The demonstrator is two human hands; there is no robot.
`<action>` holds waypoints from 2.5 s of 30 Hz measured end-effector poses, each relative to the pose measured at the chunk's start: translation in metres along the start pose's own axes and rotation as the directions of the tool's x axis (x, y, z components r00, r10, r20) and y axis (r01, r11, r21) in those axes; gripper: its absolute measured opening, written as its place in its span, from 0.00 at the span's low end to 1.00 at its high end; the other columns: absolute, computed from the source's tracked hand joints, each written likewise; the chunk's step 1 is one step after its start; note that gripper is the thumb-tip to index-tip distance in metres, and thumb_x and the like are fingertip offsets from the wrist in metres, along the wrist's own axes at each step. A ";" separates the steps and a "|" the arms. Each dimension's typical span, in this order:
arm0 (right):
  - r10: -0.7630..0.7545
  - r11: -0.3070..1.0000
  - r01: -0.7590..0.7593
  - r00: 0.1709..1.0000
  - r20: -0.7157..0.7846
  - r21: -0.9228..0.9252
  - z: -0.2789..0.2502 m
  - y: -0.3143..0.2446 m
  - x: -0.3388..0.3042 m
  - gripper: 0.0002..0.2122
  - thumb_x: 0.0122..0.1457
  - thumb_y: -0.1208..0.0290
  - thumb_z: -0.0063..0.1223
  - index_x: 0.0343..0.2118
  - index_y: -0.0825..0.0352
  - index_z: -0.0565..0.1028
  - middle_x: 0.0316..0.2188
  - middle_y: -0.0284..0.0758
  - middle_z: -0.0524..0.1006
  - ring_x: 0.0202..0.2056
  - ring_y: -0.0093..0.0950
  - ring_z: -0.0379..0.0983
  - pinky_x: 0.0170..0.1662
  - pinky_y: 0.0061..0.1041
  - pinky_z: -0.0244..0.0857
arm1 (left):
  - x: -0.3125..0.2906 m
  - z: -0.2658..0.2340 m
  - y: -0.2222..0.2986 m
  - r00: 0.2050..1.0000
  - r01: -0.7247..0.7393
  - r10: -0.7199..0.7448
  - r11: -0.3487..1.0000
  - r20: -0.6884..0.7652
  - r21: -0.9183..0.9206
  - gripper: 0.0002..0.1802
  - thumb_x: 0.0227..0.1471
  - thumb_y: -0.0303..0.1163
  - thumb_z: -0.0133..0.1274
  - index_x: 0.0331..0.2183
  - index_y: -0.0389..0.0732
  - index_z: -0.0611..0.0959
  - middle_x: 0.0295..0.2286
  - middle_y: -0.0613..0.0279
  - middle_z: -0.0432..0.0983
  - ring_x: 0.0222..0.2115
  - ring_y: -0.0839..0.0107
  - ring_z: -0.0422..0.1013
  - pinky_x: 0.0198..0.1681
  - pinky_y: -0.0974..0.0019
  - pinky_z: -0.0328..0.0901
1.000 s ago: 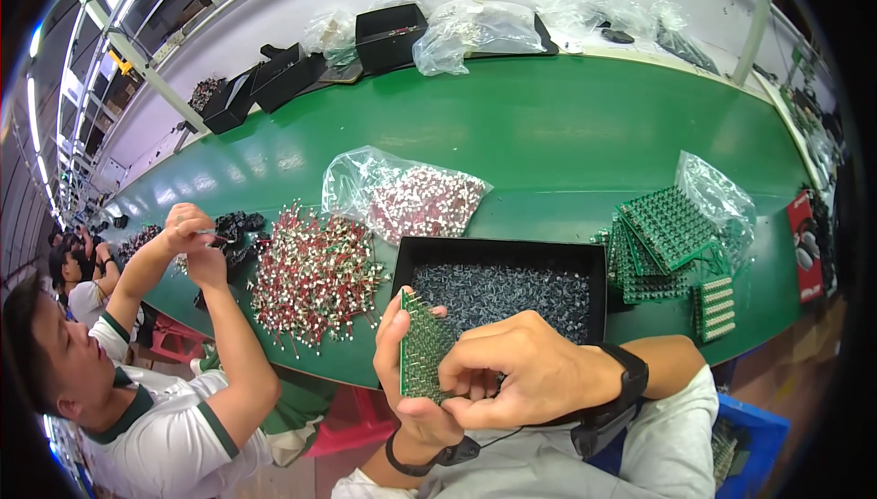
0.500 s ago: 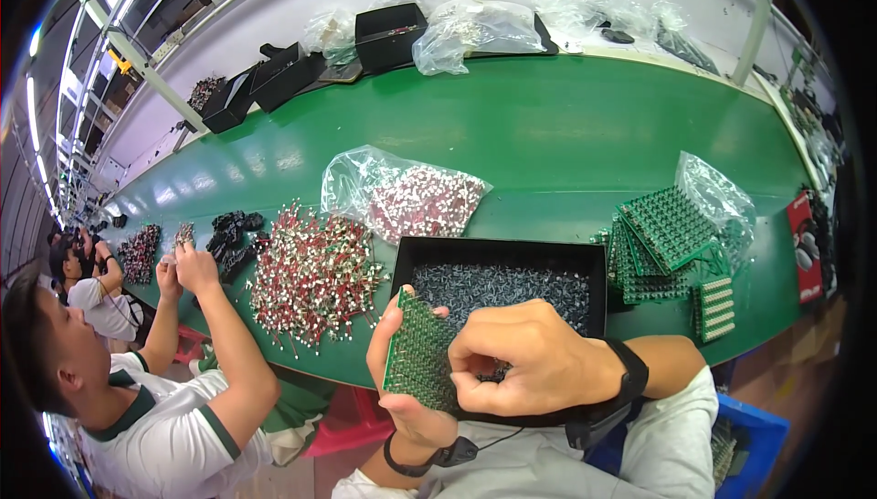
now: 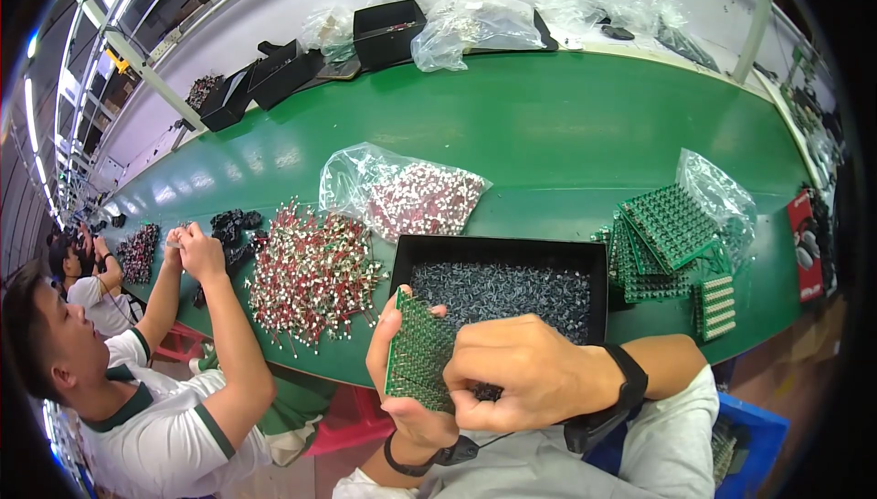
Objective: The person picks up a circuit board and inserts small electronic components into the board holes by hand. After filling the board, the person sets it down and picks up another circuit board to repeat the process.
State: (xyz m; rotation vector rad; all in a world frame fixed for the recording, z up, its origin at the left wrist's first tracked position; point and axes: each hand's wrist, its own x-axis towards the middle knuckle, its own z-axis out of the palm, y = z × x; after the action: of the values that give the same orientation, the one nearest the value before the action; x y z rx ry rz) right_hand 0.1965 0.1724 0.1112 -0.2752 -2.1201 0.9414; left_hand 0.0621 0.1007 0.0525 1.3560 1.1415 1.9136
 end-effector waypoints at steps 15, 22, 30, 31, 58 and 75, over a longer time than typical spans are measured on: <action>0.009 0.999 -0.010 0.999 -0.037 -0.036 0.004 0.002 0.000 0.09 0.47 0.75 0.66 0.31 0.68 0.77 0.24 0.35 0.77 0.25 0.32 0.76 0.27 0.27 0.71 | -0.003 0.001 -0.005 0.998 -0.048 0.048 0.999 -0.041 0.004 0.46 0.61 0.68 0.22 0.62 0.37 0.57 0.60 0.33 0.54 0.50 0.50 0.68 0.54 0.48 0.65; 0.121 0.988 -0.119 0.993 -0.018 0.094 0.004 -0.003 -0.002 0.08 0.46 0.77 0.64 0.29 0.68 0.75 0.22 0.35 0.76 0.21 0.29 0.75 0.24 0.26 0.69 | -0.003 0.001 -0.003 0.985 -0.171 0.171 0.971 0.016 0.165 0.48 0.58 0.72 0.25 0.62 0.41 0.58 0.60 0.34 0.57 0.49 0.52 0.70 0.54 0.51 0.65; 0.173 0.985 -0.173 0.984 -0.028 0.007 -0.009 0.005 0.004 0.07 0.45 0.76 0.63 0.24 0.66 0.74 0.20 0.33 0.74 0.21 0.29 0.74 0.23 0.26 0.68 | -0.002 0.002 -0.001 0.994 -0.026 0.023 0.999 -0.104 -0.029 0.47 0.58 0.72 0.26 0.62 0.42 0.59 0.60 0.34 0.57 0.47 0.53 0.72 0.54 0.48 0.66; 0.153 0.987 -0.153 0.988 -0.007 -0.054 -0.009 0.007 0.003 0.07 0.45 0.76 0.63 0.24 0.66 0.74 0.20 0.33 0.74 0.21 0.30 0.74 0.24 0.27 0.68 | -0.002 0.001 -0.001 0.996 -0.027 0.023 0.999 -0.090 -0.047 0.47 0.58 0.72 0.26 0.62 0.43 0.59 0.60 0.34 0.57 0.47 0.53 0.72 0.54 0.48 0.66; 0.038 0.998 -0.043 0.994 -0.105 -0.046 -0.006 0.012 0.006 0.06 0.45 0.79 0.61 0.27 0.66 0.76 0.22 0.37 0.73 0.23 0.36 0.73 0.26 0.31 0.68 | 0.002 0.002 -0.002 0.993 -0.112 0.111 0.991 -0.027 -0.072 0.45 0.61 0.69 0.23 0.61 0.42 0.60 0.60 0.33 0.56 0.52 0.48 0.68 0.57 0.45 0.62; -0.011 0.992 -0.006 0.991 -0.130 -0.127 0.000 0.016 0.003 0.07 0.46 0.77 0.63 0.29 0.67 0.77 0.26 0.37 0.78 0.26 0.34 0.76 0.28 0.28 0.72 | 0.000 -0.001 -0.002 0.981 -0.179 0.176 0.983 0.077 0.040 0.42 0.61 0.66 0.21 0.62 0.43 0.56 0.60 0.30 0.52 0.48 0.43 0.71 0.52 0.42 0.67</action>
State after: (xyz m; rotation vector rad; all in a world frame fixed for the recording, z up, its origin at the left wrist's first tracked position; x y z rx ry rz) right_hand 0.1927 0.1857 0.1018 -0.3877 -2.0623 0.7663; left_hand 0.0608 0.1012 0.0508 1.5875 1.0674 1.9523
